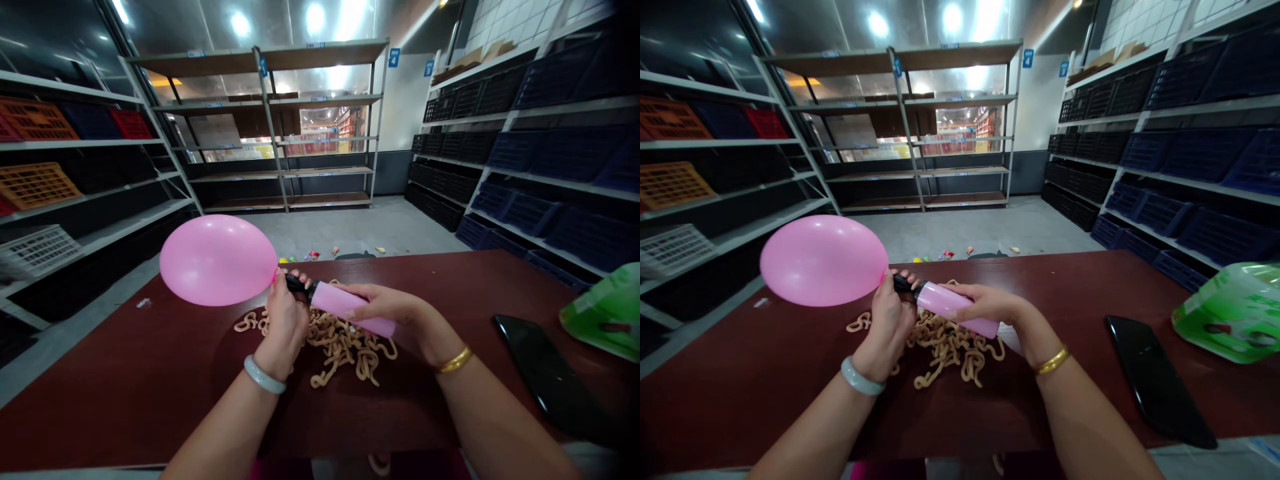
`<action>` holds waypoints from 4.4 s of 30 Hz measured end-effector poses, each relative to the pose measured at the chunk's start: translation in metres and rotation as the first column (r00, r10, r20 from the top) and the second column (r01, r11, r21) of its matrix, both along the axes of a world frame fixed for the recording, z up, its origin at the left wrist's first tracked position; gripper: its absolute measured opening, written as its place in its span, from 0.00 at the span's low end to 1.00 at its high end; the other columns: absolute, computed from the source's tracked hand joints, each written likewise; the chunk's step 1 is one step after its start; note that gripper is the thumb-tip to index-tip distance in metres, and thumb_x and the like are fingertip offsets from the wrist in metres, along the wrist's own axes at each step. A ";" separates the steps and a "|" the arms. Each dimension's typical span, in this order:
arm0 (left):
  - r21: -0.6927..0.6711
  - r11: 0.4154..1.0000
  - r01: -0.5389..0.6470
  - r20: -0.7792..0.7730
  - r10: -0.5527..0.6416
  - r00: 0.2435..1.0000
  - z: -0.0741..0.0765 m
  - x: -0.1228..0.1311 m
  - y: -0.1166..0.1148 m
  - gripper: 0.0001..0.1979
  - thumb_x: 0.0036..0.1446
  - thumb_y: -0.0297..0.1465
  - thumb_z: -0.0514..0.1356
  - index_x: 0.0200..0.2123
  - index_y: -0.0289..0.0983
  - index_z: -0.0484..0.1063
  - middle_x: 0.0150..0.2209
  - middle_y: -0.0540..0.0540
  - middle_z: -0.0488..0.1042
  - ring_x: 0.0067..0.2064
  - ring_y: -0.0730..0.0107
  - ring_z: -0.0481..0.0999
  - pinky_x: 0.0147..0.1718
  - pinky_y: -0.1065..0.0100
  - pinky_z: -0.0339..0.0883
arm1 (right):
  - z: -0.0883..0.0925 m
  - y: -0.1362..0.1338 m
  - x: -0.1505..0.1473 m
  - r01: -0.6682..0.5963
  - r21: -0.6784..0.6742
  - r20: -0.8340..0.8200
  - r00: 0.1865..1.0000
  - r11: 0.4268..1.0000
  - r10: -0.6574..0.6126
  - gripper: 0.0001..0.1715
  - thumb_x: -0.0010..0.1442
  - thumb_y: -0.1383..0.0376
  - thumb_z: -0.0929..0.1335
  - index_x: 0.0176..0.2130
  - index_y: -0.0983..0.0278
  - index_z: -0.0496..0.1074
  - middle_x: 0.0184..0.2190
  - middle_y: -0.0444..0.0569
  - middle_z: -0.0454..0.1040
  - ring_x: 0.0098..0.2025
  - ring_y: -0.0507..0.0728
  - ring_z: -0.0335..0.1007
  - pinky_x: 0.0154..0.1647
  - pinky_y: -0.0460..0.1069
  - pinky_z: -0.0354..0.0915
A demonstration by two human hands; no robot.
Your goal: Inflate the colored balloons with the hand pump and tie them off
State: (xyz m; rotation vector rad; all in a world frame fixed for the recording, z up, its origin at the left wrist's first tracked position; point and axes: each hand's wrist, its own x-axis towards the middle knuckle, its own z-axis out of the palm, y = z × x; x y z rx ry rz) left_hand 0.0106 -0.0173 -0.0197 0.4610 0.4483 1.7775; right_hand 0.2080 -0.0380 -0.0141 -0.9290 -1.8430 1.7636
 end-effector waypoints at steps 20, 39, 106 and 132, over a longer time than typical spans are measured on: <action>0.035 0.986 -0.162 0.039 0.161 0.986 0.027 -0.077 0.027 0.09 0.62 0.26 0.54 0.29 0.37 0.60 0.23 0.53 0.61 0.23 0.78 0.64 0.23 0.77 0.59 | 0.020 -0.006 0.040 -0.074 -0.143 -0.027 0.997 0.987 0.071 0.47 0.54 0.63 0.74 0.67 0.55 0.55 0.52 0.51 0.71 0.40 0.54 0.72 0.34 0.45 0.69; -0.055 0.998 -0.004 0.013 0.005 1.000 -0.003 -0.003 0.004 0.07 0.58 0.29 0.61 0.31 0.37 0.63 0.25 0.51 0.66 0.25 0.75 0.67 0.27 0.72 0.63 | -0.005 0.004 0.003 -0.003 -0.034 -0.003 1.000 0.999 0.003 0.49 0.55 0.59 0.74 0.68 0.52 0.52 0.54 0.49 0.69 0.39 0.53 0.72 0.36 0.45 0.69; 0.024 0.968 -0.249 -0.174 0.250 0.953 0.004 -0.060 0.036 0.08 0.60 0.31 0.59 0.29 0.35 0.65 0.21 0.49 0.74 0.25 0.69 0.77 0.35 0.64 0.73 | 0.002 0.001 0.009 -0.008 -0.031 0.003 1.000 0.999 0.008 0.48 0.56 0.59 0.73 0.68 0.53 0.52 0.63 0.52 0.61 0.46 0.56 0.72 0.39 0.47 0.71; -0.173 0.983 0.054 -0.282 -0.103 0.954 0.002 -0.054 0.025 0.11 0.61 0.32 0.59 0.28 0.34 0.66 0.30 0.41 0.79 0.32 0.67 0.81 0.37 0.65 0.74 | -0.006 0.019 0.110 0.255 0.343 0.614 0.667 0.904 -0.421 0.34 0.48 0.53 0.74 0.53 0.62 0.73 0.52 0.54 0.73 0.50 0.66 0.70 0.49 0.54 0.64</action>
